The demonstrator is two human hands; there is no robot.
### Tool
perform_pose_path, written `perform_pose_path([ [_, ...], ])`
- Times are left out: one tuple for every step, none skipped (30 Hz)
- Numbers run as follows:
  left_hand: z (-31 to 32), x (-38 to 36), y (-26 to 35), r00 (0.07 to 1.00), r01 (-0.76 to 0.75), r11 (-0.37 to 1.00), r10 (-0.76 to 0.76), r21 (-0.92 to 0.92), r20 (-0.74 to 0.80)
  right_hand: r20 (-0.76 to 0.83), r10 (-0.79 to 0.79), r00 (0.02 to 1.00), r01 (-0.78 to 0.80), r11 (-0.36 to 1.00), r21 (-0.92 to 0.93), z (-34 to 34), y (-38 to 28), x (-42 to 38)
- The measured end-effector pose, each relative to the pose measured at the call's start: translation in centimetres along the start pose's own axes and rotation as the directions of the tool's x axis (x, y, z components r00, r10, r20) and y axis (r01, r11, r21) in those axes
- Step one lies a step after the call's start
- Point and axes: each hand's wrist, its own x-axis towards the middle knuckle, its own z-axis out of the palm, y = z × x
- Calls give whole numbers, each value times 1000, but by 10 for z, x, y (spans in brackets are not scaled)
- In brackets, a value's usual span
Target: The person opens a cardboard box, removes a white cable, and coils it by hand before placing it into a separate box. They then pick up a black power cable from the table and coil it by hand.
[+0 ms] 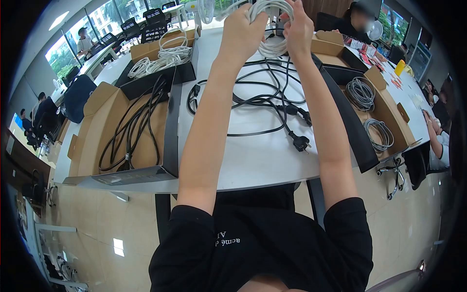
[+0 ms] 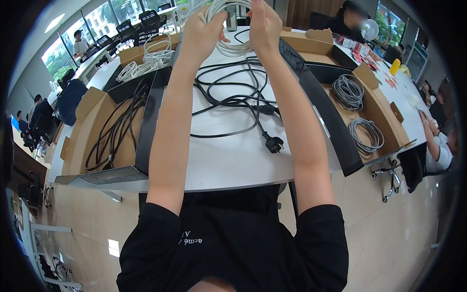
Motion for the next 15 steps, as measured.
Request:
perform_pose_path([
  [-7, 4, -7, 998, 26, 998, -29, 49, 58, -4, -110, 994, 108, 986, -125, 1, -9, 0],
  [-10, 6, -13, 991, 50, 994, -61, 99, 115, 38, -292, 956, 288, 901, -324, -1, -15, 0],
  [-7, 5, -18, 999, -11, 991, 4, 131, 51, 115, -453, 884, 445, 744, -498, -2, -19, 1],
  [-2, 2, -23, 997, -70, 983, 73, 168, -11, 118, -445, 887, 437, 733, -521, -3, -22, 3],
  [3, 0, -27, 987, -125, 970, 142, 209, -69, 121, -437, 891, 428, 722, -544, -5, -24, 5],
  [5, -1, -25, 984, -131, 943, 161, 306, -77, 123, -427, 896, 416, 710, -568, -6, -27, 5],
  [7, -3, -23, 980, -134, 907, 181, 399, -82, 131, -417, 899, 412, 708, -574, -8, -31, 6],
  [9, -5, -21, 976, -135, 862, 201, 488, -84, 137, -408, 903, 407, 705, -581, -11, -37, 5],
  [11, -5, -22, 930, -205, 791, 341, 577, -136, 143, -398, 906, 401, 702, -588, -13, -42, 5],
  [14, -5, -25, 862, -258, 703, 477, 662, -171, 134, -396, 908, 391, 690, -609, -14, -47, 5],
  [15, -5, -29, 773, -292, 602, 606, 743, -188, 126, -394, 910, 380, 677, -630, -14, -51, 5],
  [16, -2, -34, 775, -311, 612, 606, 727, -178, 117, -392, 912, 369, 664, -650, -14, -55, 5],
  [14, 1, -39, 777, -330, 621, 606, 711, -168, 125, -380, 917, 366, 671, -645, -14, -61, 4],
  [13, 3, -45, 779, -349, 630, 606, 694, -159, 132, -367, 921, 362, 678, -639, -13, -66, 3],
  [11, 3, -41, 910, -279, 841, 386, 464, -152, 139, -354, 925, 358, 685, -634, -13, -68, 2],
])
